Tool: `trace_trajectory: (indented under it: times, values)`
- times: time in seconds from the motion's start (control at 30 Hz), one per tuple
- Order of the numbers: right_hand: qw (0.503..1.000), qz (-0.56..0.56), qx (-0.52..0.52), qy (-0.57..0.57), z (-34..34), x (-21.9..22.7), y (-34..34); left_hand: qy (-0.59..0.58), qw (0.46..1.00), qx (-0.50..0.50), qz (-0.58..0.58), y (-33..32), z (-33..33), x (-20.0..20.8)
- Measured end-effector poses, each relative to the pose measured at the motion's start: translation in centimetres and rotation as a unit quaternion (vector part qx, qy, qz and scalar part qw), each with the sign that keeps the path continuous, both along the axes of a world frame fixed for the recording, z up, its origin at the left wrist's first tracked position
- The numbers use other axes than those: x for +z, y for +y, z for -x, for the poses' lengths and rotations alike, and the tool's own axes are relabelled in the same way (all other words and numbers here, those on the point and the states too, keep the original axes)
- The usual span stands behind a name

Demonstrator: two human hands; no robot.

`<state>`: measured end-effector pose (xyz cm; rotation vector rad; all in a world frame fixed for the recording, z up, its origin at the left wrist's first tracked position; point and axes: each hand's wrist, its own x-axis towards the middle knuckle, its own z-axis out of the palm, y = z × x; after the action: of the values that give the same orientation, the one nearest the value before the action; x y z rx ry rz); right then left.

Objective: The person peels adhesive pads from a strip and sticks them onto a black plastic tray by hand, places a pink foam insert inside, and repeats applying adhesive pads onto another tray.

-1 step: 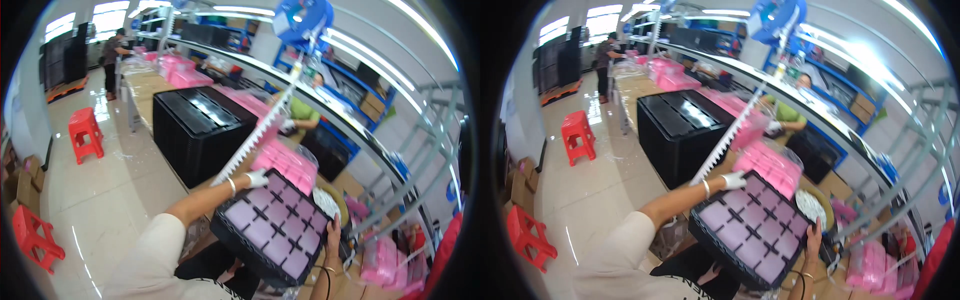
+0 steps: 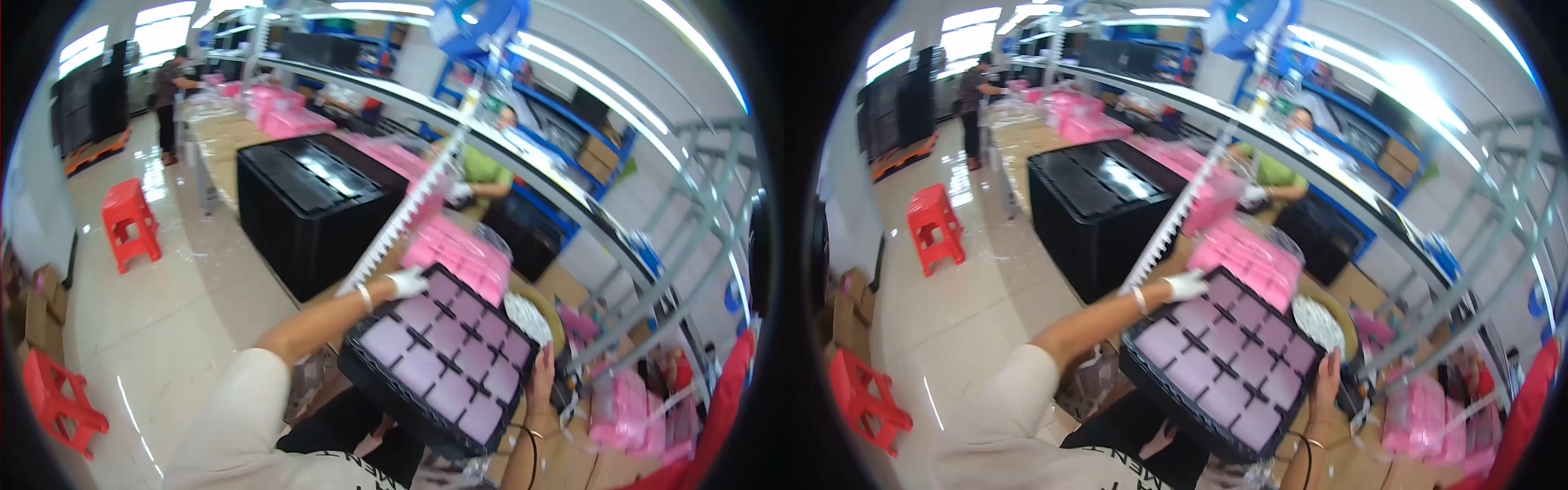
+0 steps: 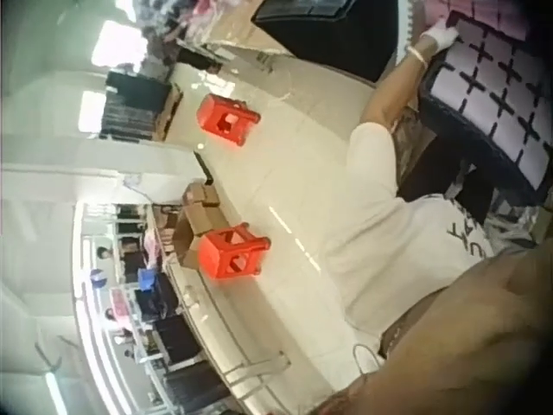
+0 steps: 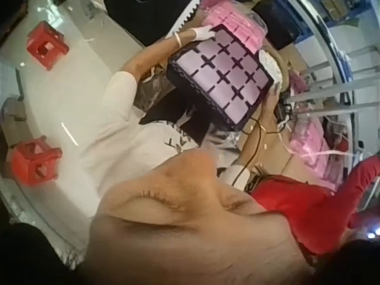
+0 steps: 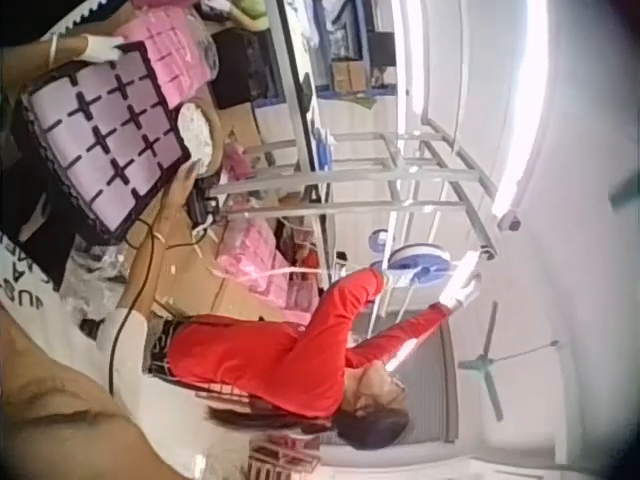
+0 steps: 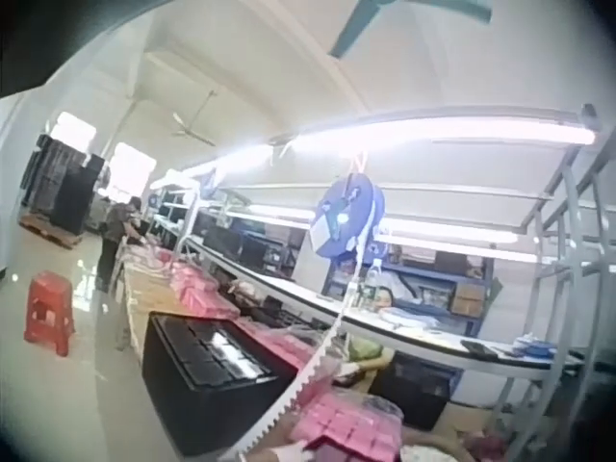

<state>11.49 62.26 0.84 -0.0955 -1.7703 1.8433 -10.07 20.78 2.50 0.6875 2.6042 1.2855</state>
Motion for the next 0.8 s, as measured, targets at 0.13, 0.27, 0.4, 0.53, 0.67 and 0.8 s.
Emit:
trace_trajectory:
  times: [0.13,0.27,0.4,0.53,0.67,0.8]
  values:
    - [0.979,-0.088,-0.16,-0.085,-13.1,-3.1,-3.2,-0.005,0.999,0.037,0.022,-4.5,-7.8,2.6]
    - [0.953,-0.106,-0.154,-0.237,-25.1,-1.6,-14.7,0.18,0.981,-0.015,-0.07,-11.0,-17.4,4.8]
    - [0.96,-0.233,-0.07,-0.137,-29.7,0.9,-23.9,0.331,0.933,-0.127,0.054,-7.0,-22.0,6.3]
    - [0.89,-0.449,-0.079,-0.025,-22.8,7.2,-26.5,0.408,0.892,-0.15,0.126,-7.6,-22.6,6.9]
    - [0.764,-0.613,-0.161,-0.123,-18.7,6.5,-24.0,0.377,0.899,-0.158,0.158,-9.3,-22.6,6.4]
    - [0.735,-0.651,-0.115,-0.147,-19.7,5.1,-21.8,0.37,0.914,-0.117,0.12,-9.1,-23.0,5.5]
